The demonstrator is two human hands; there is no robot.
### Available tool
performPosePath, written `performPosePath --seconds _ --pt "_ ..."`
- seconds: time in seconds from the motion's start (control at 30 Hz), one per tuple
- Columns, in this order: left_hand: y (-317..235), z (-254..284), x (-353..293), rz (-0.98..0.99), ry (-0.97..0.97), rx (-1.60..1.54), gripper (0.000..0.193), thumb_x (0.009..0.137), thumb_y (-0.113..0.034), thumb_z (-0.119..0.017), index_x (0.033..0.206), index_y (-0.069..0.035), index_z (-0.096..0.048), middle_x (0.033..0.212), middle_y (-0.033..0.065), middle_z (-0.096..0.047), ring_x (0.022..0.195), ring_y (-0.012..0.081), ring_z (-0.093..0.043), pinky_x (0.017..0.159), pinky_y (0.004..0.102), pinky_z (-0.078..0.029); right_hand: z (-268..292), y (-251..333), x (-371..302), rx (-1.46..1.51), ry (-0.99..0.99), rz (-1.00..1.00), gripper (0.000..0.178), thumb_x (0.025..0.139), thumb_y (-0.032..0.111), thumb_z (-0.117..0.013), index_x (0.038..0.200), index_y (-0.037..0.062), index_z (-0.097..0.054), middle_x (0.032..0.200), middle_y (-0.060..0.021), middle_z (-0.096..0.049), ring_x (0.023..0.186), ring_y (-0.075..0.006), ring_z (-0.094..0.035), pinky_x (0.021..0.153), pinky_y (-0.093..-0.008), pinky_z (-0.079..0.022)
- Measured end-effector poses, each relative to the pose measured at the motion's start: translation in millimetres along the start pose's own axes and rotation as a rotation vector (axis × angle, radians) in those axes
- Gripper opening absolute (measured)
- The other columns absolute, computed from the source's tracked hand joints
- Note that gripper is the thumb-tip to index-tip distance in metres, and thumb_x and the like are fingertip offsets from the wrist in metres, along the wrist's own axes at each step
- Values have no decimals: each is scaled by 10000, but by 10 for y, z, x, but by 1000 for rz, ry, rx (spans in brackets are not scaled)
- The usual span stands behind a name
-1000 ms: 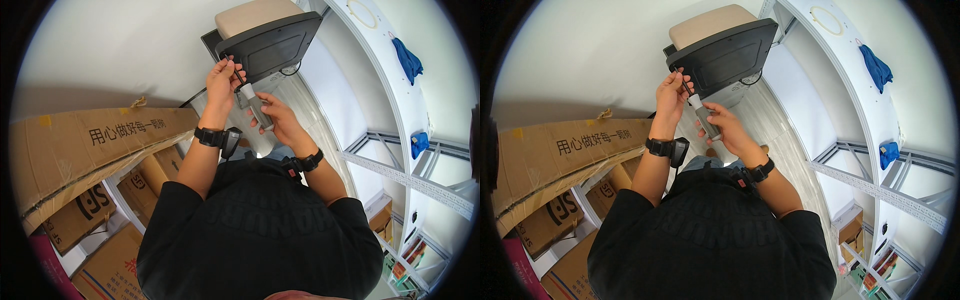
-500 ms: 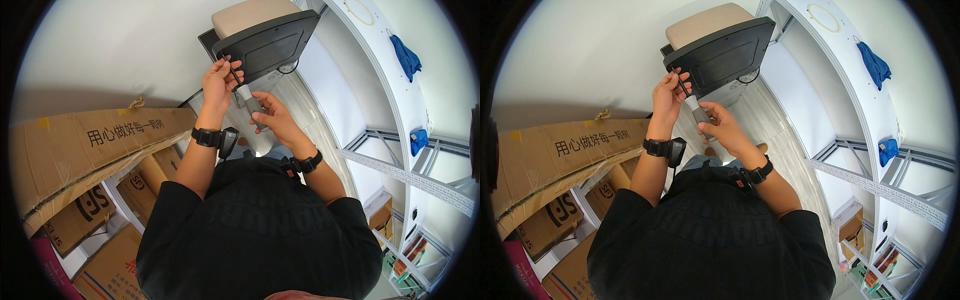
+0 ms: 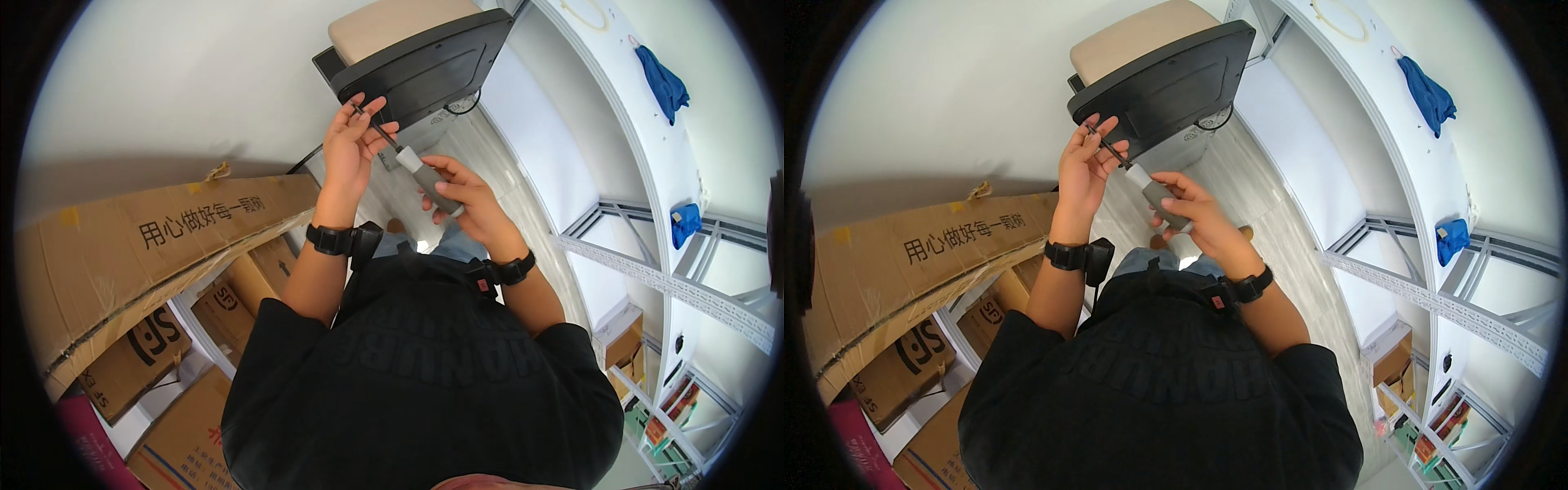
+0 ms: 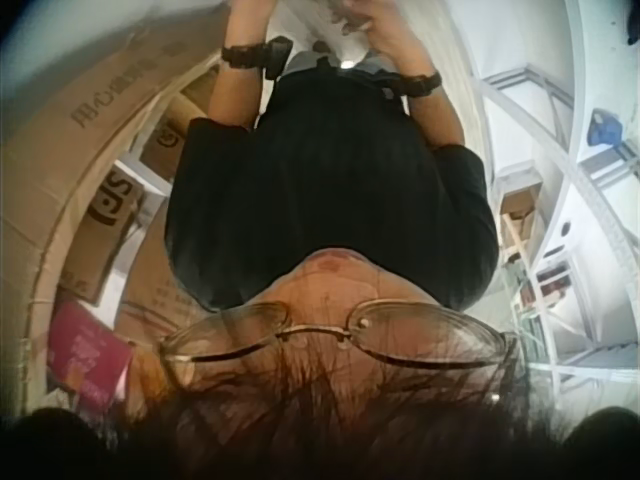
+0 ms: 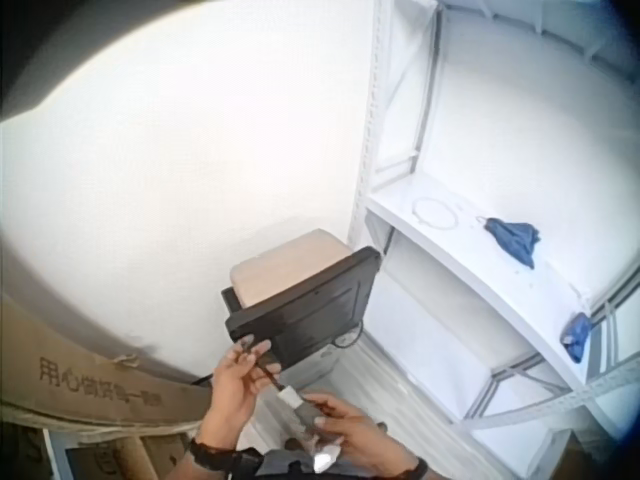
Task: The person wipes the underside of a black electronic device with a blue cloth, then uses a screwdriver to tighten screws on the device's back panel. The person handles the device and screwdriver throughout the task.
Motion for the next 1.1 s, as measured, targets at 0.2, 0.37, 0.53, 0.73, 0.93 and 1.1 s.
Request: performPosePath --seconds 0.2,0.37,0.53,0.73,0.93,1.1 --pt "329 -596 -36 28 138 -61 379 1009 -264 -300 1284 -17 -384 1236 216 -540 918 329 -653 779 396 -554 621 155 -279 115 32 29 442 881 142 -494 1297 2 -436 1004 -125 -584 771 -161 -599 614 -273 -491" --pt "1005 -1362 141 84 184 132 296 1011 -261 -321 1194 -61 -440 1091 185 -623 855 305 -670 728 363 -559 1416 368 -761 201 -121 84 431 875 215 -519 1242 -2 -457 930 -141 -623 712 -155 -596 579 -255 -476" --pt "1831 -2492 273 190 332 200 181 1000 -198 -376 1113 -86 -461 1020 162 -645 802 271 -681 654 322 -564 2328 797 -1475 225 -256 218 411 901 288 -547 1192 4 -495 848 -97 -642 600 -92 -566 460 -203 -411" --pt "2643 -3833 365 403 573 201 147 972 -181 -464 1000 -60 -542 955 111 -646 855 237 -656 685 310 -542 3218 1285 -2288 277 -406 383 409 875 284 -588 1158 -4 -518 801 -88 -641 552 -80 -550 431 -186 -376" --pt "3099 -4628 635 453 645 306 130 932 -180 -558 953 -54 -580 883 80 -645 786 184 -630 686 291 -516 3733 1583 -2675 345 -484 532 406 864 261 -603 1139 -25 -520 767 -101 -634 558 -98 -545 465 -201 -408" --pt "3240 -5128 1234 134 729 598 129 872 -133 -641 936 -23 -621 837 54 -650 746 150 -615 665 251 -482 4159 1697 -2652 419 -584 568 403 865 248 -598 1146 -29 -513 775 -119 -651 539 -111 -559 477 -208 -426"
Point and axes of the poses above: each hand's wrist, its own x-axis towards the middle knuckle, its own z-axis out of the back of the hand, y = z × x, the point moved 10 cm from there along x, towards the middle knuckle
